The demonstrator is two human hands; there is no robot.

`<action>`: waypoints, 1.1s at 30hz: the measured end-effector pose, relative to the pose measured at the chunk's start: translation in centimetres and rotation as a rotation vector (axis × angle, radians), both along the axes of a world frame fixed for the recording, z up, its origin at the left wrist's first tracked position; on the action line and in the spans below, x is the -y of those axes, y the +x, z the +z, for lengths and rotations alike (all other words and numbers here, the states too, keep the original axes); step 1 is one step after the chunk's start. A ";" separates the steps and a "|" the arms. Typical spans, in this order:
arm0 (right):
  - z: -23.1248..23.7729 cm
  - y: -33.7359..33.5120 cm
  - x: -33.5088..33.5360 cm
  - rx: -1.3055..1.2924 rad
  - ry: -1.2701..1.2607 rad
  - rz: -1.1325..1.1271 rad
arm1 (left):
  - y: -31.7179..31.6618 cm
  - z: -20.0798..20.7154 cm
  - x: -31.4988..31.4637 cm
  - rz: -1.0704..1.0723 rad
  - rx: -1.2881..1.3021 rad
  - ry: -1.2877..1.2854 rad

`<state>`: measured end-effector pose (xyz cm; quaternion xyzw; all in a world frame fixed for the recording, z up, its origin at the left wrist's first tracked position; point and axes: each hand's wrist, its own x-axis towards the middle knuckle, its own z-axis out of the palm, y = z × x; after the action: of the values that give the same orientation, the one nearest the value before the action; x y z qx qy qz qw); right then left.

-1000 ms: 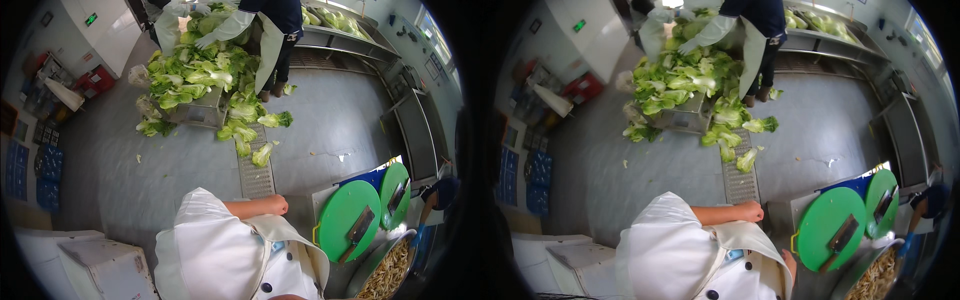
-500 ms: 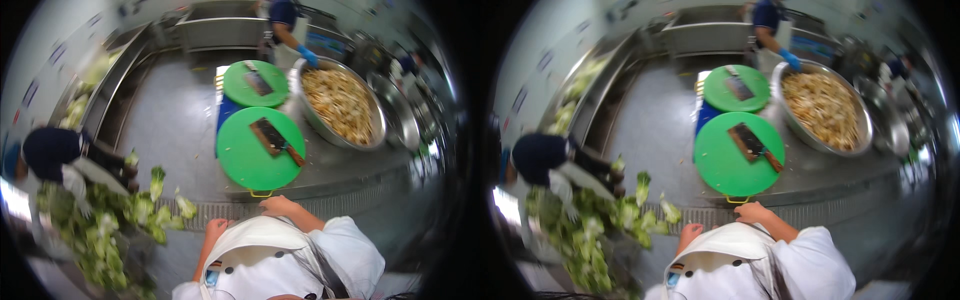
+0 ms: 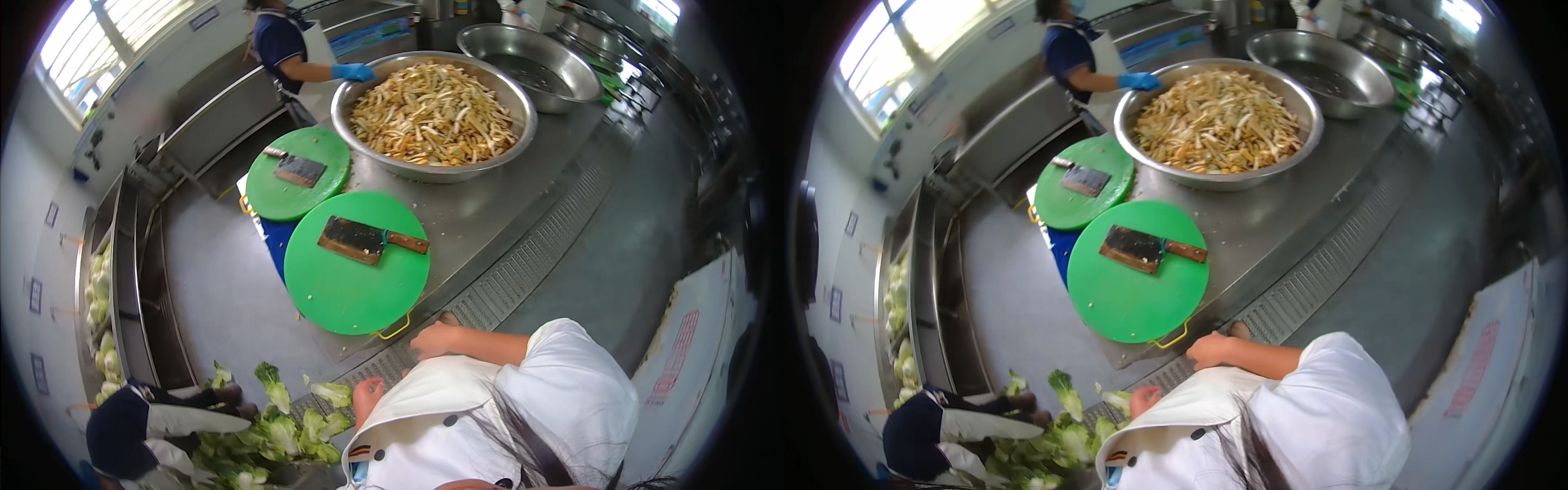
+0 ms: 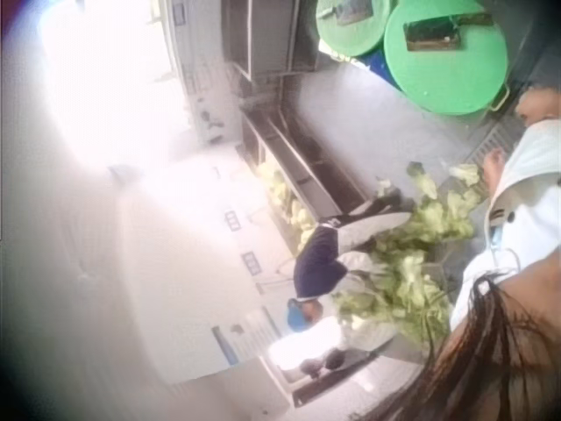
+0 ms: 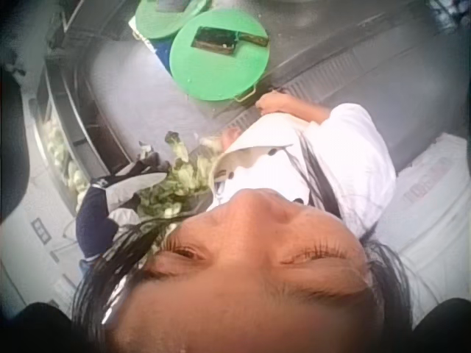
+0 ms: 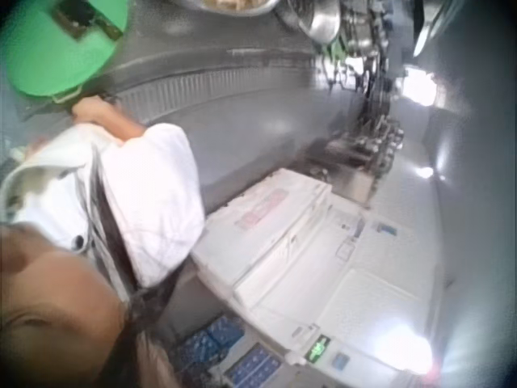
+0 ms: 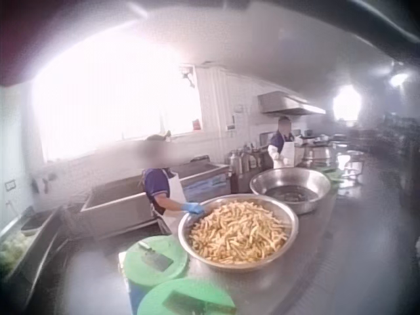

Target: The person slices cooked tofu into strips on a green cutting board using a cleaver, then transfers the pieces into a large metal bowl. The person also handles leafy greens and moves a filled bowl of chopped tofu to a nearby surface.

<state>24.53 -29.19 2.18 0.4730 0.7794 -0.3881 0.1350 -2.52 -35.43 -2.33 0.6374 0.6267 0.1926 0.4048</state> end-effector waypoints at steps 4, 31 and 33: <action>0.7 2.0 1.4 -0.057 0.015 -0.144 | 0.8 -2.2 -1.1 -0.099 -0.073 -0.074; -3.6 37.5 12.9 -0.179 0.119 -0.933 | 34.0 3.3 -14.6 -0.033 0.425 -0.192; -3.7 38.1 12.0 -0.340 0.287 -1.092 | 35.6 5.5 -15.9 0.067 0.603 -0.256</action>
<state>62.59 -41.19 -1.57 0.7505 0.4786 -0.3624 -0.2765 33.10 -19.51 3.19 0.4747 0.5181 0.3055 0.6426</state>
